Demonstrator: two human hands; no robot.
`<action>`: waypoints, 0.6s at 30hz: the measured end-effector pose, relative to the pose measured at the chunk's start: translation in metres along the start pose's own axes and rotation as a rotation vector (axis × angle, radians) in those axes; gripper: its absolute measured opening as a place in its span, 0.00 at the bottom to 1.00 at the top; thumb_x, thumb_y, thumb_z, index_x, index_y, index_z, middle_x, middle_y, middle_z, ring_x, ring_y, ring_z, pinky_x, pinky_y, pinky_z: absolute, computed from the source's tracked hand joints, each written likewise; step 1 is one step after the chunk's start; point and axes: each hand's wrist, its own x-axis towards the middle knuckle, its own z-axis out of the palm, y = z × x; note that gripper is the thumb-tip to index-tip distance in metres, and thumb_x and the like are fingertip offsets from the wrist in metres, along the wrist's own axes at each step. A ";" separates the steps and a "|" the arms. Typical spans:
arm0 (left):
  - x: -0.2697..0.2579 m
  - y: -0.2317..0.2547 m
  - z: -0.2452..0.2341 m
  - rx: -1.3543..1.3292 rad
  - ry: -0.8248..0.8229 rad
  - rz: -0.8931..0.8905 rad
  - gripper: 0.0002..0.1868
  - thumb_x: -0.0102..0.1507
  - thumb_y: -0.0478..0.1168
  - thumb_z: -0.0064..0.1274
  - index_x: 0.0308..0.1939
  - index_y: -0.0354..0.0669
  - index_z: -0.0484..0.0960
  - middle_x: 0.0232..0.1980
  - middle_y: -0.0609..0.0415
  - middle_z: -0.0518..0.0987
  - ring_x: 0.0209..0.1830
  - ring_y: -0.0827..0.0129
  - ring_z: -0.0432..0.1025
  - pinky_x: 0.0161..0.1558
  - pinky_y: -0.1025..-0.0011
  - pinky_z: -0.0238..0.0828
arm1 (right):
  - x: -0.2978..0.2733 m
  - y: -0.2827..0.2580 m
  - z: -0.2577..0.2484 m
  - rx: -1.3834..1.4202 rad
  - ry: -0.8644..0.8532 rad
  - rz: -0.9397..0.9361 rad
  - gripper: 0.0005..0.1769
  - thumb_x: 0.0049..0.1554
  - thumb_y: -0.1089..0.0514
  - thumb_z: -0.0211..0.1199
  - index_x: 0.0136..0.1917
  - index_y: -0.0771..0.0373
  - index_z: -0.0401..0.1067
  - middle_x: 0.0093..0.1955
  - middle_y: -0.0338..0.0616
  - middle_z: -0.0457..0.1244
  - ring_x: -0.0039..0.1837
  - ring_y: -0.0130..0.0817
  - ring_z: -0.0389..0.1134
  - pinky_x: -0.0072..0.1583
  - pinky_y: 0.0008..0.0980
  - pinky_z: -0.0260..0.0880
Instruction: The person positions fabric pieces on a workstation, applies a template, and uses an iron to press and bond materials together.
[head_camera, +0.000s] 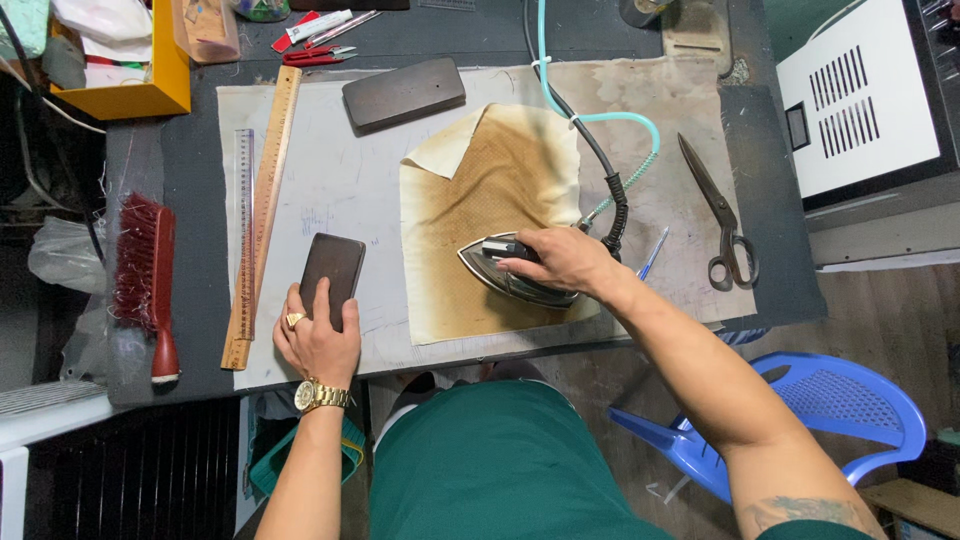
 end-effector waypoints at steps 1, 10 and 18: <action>0.001 0.001 0.000 0.001 0.000 -0.003 0.25 0.64 0.56 0.58 0.63 0.57 0.81 0.67 0.45 0.74 0.65 0.53 0.70 0.62 0.53 0.60 | 0.000 0.001 -0.003 0.009 -0.046 0.022 0.26 0.63 0.33 0.56 0.48 0.59 0.69 0.44 0.59 0.70 0.52 0.60 0.73 0.53 0.56 0.74; -0.002 -0.001 0.005 0.021 0.020 0.000 0.26 0.63 0.57 0.58 0.64 0.59 0.81 0.67 0.47 0.74 0.65 0.54 0.70 0.62 0.54 0.61 | 0.028 -0.041 0.004 0.013 -0.047 -0.041 0.28 0.62 0.31 0.55 0.50 0.59 0.71 0.45 0.58 0.70 0.53 0.57 0.74 0.54 0.55 0.75; 0.001 0.001 -0.002 0.006 0.001 -0.005 0.25 0.64 0.57 0.58 0.63 0.57 0.81 0.67 0.46 0.74 0.65 0.53 0.70 0.62 0.54 0.60 | 0.042 -0.105 0.000 0.039 -0.058 0.018 0.30 0.64 0.33 0.49 0.51 0.64 0.67 0.45 0.64 0.69 0.53 0.62 0.73 0.54 0.58 0.74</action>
